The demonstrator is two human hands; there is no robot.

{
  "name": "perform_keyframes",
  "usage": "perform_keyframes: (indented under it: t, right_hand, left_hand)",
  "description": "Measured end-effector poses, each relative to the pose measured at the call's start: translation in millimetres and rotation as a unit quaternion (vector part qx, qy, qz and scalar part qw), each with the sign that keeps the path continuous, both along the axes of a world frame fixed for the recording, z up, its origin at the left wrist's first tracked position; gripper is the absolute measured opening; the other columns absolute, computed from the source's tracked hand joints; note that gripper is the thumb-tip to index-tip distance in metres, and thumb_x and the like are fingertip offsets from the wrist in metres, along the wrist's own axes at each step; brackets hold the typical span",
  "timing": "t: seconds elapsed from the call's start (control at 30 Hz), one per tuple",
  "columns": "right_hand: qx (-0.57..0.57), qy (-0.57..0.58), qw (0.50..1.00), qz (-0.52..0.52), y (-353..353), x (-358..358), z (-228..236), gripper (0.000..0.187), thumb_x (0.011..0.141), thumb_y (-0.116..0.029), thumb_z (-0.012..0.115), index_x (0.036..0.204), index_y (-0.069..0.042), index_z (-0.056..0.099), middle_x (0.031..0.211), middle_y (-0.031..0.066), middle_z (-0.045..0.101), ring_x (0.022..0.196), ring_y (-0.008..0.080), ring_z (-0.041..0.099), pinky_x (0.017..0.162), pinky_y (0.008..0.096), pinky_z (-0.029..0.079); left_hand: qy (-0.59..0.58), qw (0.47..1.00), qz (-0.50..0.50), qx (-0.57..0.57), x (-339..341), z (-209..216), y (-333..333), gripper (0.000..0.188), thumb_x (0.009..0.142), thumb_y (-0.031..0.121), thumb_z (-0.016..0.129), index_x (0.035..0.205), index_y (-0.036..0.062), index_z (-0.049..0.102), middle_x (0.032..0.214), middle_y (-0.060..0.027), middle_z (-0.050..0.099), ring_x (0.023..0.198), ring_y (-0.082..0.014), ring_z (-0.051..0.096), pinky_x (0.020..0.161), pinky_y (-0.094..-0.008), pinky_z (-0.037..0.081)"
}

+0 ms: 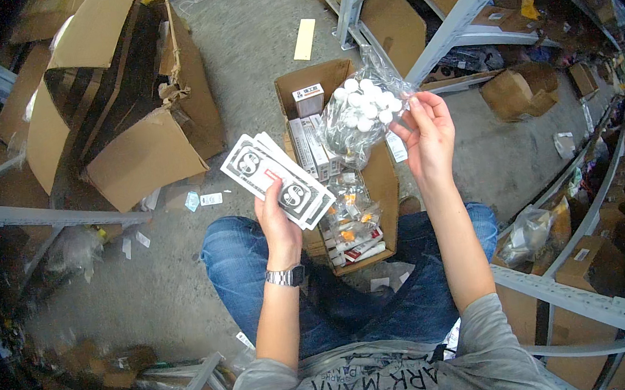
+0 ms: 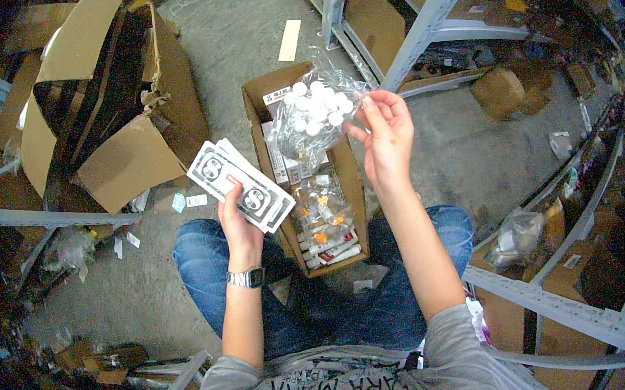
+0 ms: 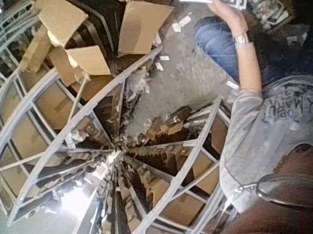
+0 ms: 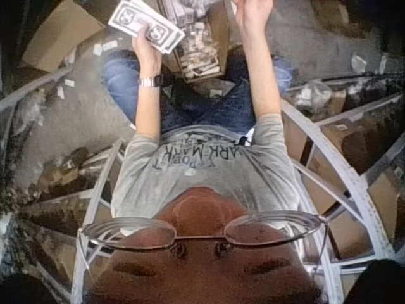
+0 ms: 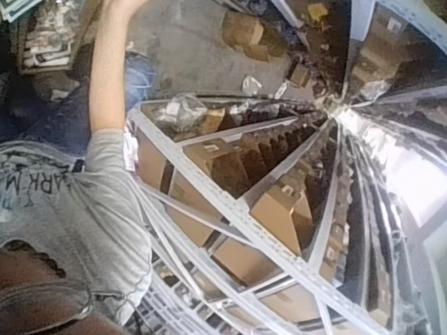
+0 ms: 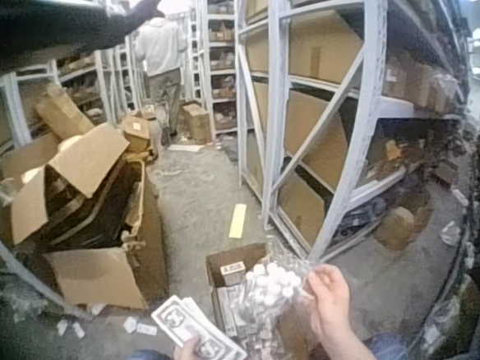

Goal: The person sorts various packaged items from a large cardboard box, holding several tubes in one hand while picking out and organizing small packaged parts and stickers into the box.

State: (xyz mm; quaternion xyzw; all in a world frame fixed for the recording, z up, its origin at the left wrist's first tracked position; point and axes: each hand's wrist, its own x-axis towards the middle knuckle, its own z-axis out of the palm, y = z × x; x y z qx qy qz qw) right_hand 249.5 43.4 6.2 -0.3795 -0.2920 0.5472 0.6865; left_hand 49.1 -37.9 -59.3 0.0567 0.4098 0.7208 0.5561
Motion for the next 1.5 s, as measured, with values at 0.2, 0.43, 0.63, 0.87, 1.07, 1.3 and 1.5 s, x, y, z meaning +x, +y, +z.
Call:
perform_keyframes:
  t: [0.2, 0.43, 0.63, 0.87, 1.07, 1.3, 1.5]
  right_hand:
    - [0.014, 0.015, 1.0, 0.014, -1.8, 1.9, 4.3, 0.013, 0.085, -0.007, 0.054, 0.097, -0.008, 0.049, 0.089, 0.0025, 0.058, 0.075, 0.009, 0.055, 0.062, 0.0304, 0.053]
    - [-0.001, 0.007, 0.999, 0.031, -2.8, -12.9, 3.8, 0.012, 0.085, -0.008, 0.054, 0.097, -0.008, 0.05, 0.089, 0.0027, 0.058, 0.074, 0.0084, 0.055, 0.062, 0.0297, 0.053]
    - [-0.006, -0.016, 0.998, 0.054, -3.3, -18.4, -0.6, 0.012, 0.085, -0.008, 0.054, 0.096, -0.007, 0.051, 0.089, 0.0027, 0.059, 0.074, 0.0072, 0.054, 0.061, 0.0277, 0.053]
    - [-0.018, -0.047, 0.992, 0.12, -11.9, -40.9, 0.3, 0.013, 0.085, -0.005, 0.053, 0.097, -0.005, 0.05, 0.091, 0.0044, 0.058, 0.08, 0.0106, 0.058, 0.063, 0.0253, 0.054]
    - [-0.023, -0.101, 0.974, 0.2, -18.7, -50.4, -3.0, 0.017, 0.086, -0.006, 0.051, 0.103, -0.004, 0.05, 0.098, 0.0064, 0.058, 0.088, 0.0135, 0.058, 0.066, 0.0261, 0.054]
    - [-0.047, -0.071, 0.987, 0.133, -11.9, -44.1, -6.2, 0.029, 0.09, -0.01, 0.043, 0.117, -0.001, 0.04, 0.107, 0.0161, 0.054, 0.096, 0.0221, 0.056, 0.081, 0.0336, 0.048]
    - [-0.067, -0.158, 0.975, 0.138, -3.3, -41.4, -44.7, 0.028, 0.086, 0.001, 0.042, 0.113, -0.003, 0.042, 0.106, 0.0128, 0.053, 0.094, 0.0192, 0.055, 0.08, 0.0297, 0.048]
  left_hand:
    - [0.228, 0.972, 0.027, 0.048, 10.4, 24.8, 1.4, 0.042, 0.084, 0.001, 0.052, 0.124, 0.0007, 0.04, 0.113, -0.0097, 0.053, 0.101, -0.016, 0.052, 0.084, -0.0257, 0.043]
    - [0.282, 0.955, -0.074, 0.058, 2.9, 21.9, -0.2, 0.025, 0.087, 0.008, 0.052, 0.11, -0.0008, 0.055, 0.107, -0.0067, 0.057, 0.094, -0.0103, 0.051, 0.084, -0.0229, 0.039]
    - [0.201, 0.97, -0.113, 0.074, -5.1, 15.4, 2.6, 0.038, 0.094, 0.026, 0.039, 0.117, -0.0024, 0.049, 0.112, -0.0098, 0.053, 0.101, -0.0131, 0.05, 0.087, -0.026, 0.04]
    - [-0.021, 0.969, -0.215, 0.118, -12.3, 19.2, 1.3, 0.062, 0.09, 0.045, 0.041, 0.129, -0.0026, 0.033, 0.126, -0.014, 0.043, 0.114, -0.0192, 0.044, 0.094, -0.033, 0.038]
    - [0.078, 0.968, -0.22, 0.094, -5.9, 19.8, 0.7, 0.045, 0.086, 0.023, 0.055, 0.122, -0.0004, 0.041, 0.116, -0.0091, 0.052, 0.106, -0.0159, 0.05, 0.089, -0.0285, 0.04]
    - [-0.044, 0.99, -0.113, 0.078, -22.1, 22.3, -2.9, 0.043, 0.082, 0.035, 0.055, 0.115, 0.0083, 0.048, 0.111, -0.0052, 0.055, 0.104, -0.0194, 0.052, 0.09, -0.0353, 0.042]
    - [-0.192, 0.979, -0.024, 0.065, -41.2, 15.5, -0.7, 0.047, 0.079, 0.042, 0.053, 0.116, 0.0123, 0.049, 0.109, -0.005, 0.057, 0.09, -0.021, 0.059, 0.06, -0.0337, 0.053]
